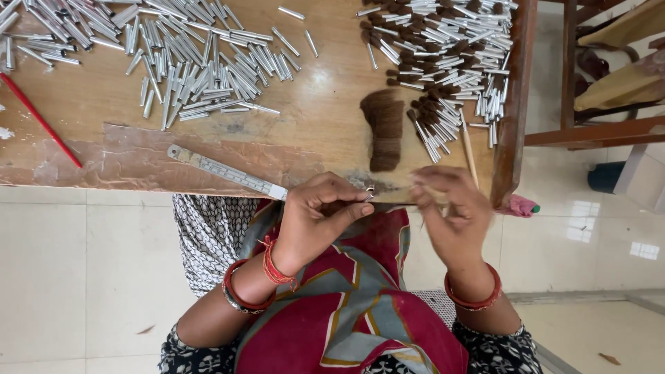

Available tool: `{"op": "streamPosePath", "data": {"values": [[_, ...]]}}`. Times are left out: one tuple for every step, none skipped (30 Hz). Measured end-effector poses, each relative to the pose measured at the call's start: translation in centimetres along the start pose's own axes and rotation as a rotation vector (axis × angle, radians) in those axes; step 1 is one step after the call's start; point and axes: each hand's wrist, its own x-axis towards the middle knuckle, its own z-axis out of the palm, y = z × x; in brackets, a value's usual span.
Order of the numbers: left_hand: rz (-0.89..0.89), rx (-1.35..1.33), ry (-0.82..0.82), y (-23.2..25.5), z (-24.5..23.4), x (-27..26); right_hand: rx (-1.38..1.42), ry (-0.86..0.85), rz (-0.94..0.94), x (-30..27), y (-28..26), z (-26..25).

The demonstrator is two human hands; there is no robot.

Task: Assembling small brushes by inserting fiber bundles into metal ferrules.

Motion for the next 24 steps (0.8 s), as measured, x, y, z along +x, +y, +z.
{"op": "streamPosePath", "data": {"values": [[-0.005,-0.001,-0.005,0.0,0.1,0.0,-0.001,0.003,0.006,0.1,-0.5,0.3],[0.014,0.026,-0.002,0.0,0.1,-0.1,0.095,-0.094,0.055,0.3,-0.9,0.7],[0.033,0.054,0.000,0.0,0.1,-0.2,0.191,-0.189,0.103,0.4,-1.4,1.1],[0.029,0.054,0.000,0.1,0.1,-0.3,0.192,-0.190,0.107,0.4,-1.2,1.3],[0.023,0.055,-0.012,0.1,0.1,-0.4,0.230,-0.234,0.122,0.3,-1.0,1.4],[0.017,0.057,-0.021,0.1,0.1,-0.5,0.269,-0.280,0.135,0.3,-0.8,1.6],[0.013,0.058,-0.018,0.1,0.1,-0.6,0.271,-0.283,0.138,0.2,-0.8,1.7],[-0.002,0.065,-0.024,0.1,0.1,-0.6,0.269,-0.274,0.124,0.2,-0.8,1.8],[-0.017,0.073,-0.029,0.1,0.2,-0.7,0.266,-0.264,0.111,0.1,-0.8,1.9],[-0.020,0.071,-0.031,0.1,0.2,-0.8,0.266,-0.264,0.115,0.0,-1.0,2.0],[-0.002,0.046,-0.041,0.0,0.3,-0.9,0.237,-0.243,0.093,-0.1,-1.3,2.1],[0.018,0.020,-0.051,-0.1,0.4,-0.9,0.206,-0.221,0.070,-0.1,-1.5,2.1],[0.016,0.019,-0.053,-0.3,0.5,-0.9,0.205,-0.220,0.072,-0.1,-1.4,2.1],[-0.012,-0.004,-0.057,-0.5,0.6,-1.0,0.210,-0.206,0.077,-0.2,-1.4,2.2],[-0.040,-0.028,-0.062,-0.6,0.8,-1.1,0.214,-0.192,0.082,-0.2,-1.4,2.2],[-0.042,-0.029,-0.062,-0.7,0.8,-1.1,0.214,-0.192,0.084,-0.2,-1.4,2.1],[-0.018,-0.021,-0.055,-0.7,0.9,-1.1,0.235,-0.192,0.113,-0.3,-1.5,2.1],[0.006,-0.013,-0.045,-0.8,0.9,-1.1,0.257,-0.193,0.141,-0.3,-1.5,2.1],[0.005,-0.013,-0.045,-0.7,0.9,-1.1,0.257,-0.193,0.142,-0.3,-1.4,2.1],[0.016,-0.010,-0.047,-0.7,0.9,-1.1,0.285,-0.196,0.175,-0.4,-1.4,2.1],[0.028,-0.008,-0.049,-0.6,0.8,-1.1,0.313,-0.199,0.207,-0.4,-1.3,2.1],[0.027,-0.008,-0.048,-0.6,0.8,-1.1,0.312,-0.199,0.208,-0.4,-1.3,2.1],[0.037,-0.011,-0.054,-0.6,0.8,-1.0,0.333,-0.200,0.225,-0.5,-1.2,2.1],[0.048,-0.014,-0.060,-0.6,0.7,-1.0,0.353,-0.201,0.242,-0.5,-1.1,2.1]]}}
